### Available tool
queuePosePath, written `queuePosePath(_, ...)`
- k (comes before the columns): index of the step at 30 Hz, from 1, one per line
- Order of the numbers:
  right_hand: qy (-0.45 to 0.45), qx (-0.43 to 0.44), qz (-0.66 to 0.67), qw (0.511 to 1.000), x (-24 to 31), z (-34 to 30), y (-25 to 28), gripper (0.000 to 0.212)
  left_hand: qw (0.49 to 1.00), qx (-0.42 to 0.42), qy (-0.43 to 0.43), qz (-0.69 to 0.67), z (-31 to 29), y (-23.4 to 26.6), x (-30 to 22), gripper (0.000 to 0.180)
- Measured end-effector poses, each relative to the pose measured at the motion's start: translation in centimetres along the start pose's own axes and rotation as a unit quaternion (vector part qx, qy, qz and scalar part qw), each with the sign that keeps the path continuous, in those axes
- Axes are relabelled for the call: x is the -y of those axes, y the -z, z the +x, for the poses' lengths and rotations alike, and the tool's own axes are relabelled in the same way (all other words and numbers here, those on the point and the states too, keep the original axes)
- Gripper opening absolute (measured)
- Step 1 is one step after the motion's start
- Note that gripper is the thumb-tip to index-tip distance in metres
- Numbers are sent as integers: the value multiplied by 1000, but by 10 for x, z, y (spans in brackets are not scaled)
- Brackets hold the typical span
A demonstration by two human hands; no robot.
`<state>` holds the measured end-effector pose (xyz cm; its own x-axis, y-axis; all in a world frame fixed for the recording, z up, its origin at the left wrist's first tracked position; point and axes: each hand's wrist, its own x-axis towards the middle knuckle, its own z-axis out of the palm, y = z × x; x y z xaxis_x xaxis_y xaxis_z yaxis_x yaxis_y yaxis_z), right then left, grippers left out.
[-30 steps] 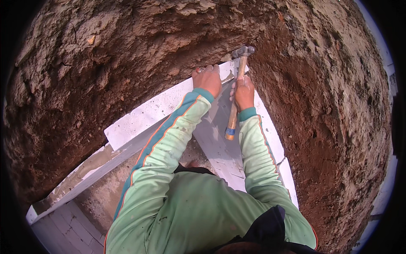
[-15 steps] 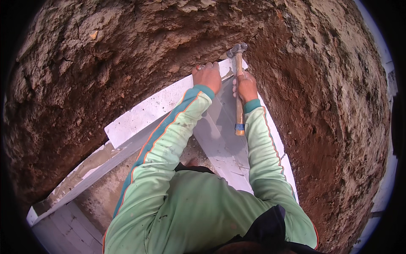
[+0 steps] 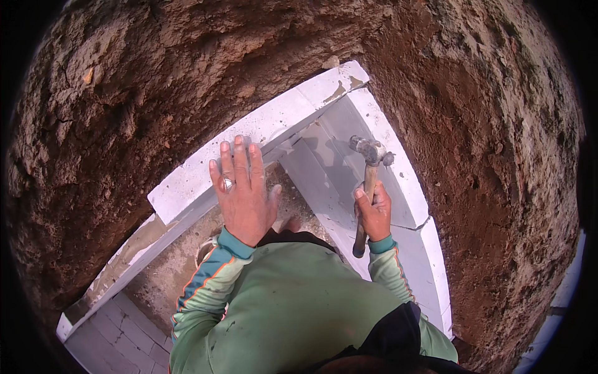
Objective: The person builds a small wall inside a pit by applying mortar to the top of existing blocks with a trowel, placing new blocks, tapping them into place with a hammer, and measuring the work with a tape measure.
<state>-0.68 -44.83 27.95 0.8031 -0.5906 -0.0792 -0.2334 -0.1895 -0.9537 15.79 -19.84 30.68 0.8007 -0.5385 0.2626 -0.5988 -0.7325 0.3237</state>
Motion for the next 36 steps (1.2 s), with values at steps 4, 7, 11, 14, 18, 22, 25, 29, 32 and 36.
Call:
queuePosePath(4, -58, 56, -192, 978, -65, -54, 3, 25, 986, 4, 128, 107, -12, -2, 42, 106)
queuePosePath(7, -87, 139, -259, 952, -107, -77, 5, 30, 979, -15, 158, 132, -8, -9, 39, 109)
queuePosePath(11, -103, 264, -294, 913, -150, -82, 6, 38, 984, -62, 135, 98, 18, -27, 20, 105)
queuePosePath(14, -106, 367, -268, 884, -180, -85, 2, 38, 995, -89, -51, -7, 39, -58, -38, 98)
queuePosePath(18, 24, 467, -317, 825, -249, -83, 2, 30, 965, -65, -167, -194, -43, -145, -107, 88)
queuePosePath(22, 139, 584, -377, 705, -373, -77, 12, 31, 905, 342, 87, -238, -227, -226, -87, 94)
queuePosePath(25, -83, 569, -414, 705, -387, -75, 4, 35, 716, 530, 414, -188, -399, -250, -43, 108)
queuePosePath(29, 135, 625, -421, 643, -442, -60, -1, 30, 607, 460, 526, -378, -550, -185, -70, 103)
queuePosePath(32, -130, 668, -439, 586, -382, -96, -50, 29, 567, 349, 638, -387, -601, -190, -99, 99)
queuePosePath(36, -212, 647, -490, 544, -336, -156, -124, 32, 530, 134, 712, -441, -638, -290, -153, 95)
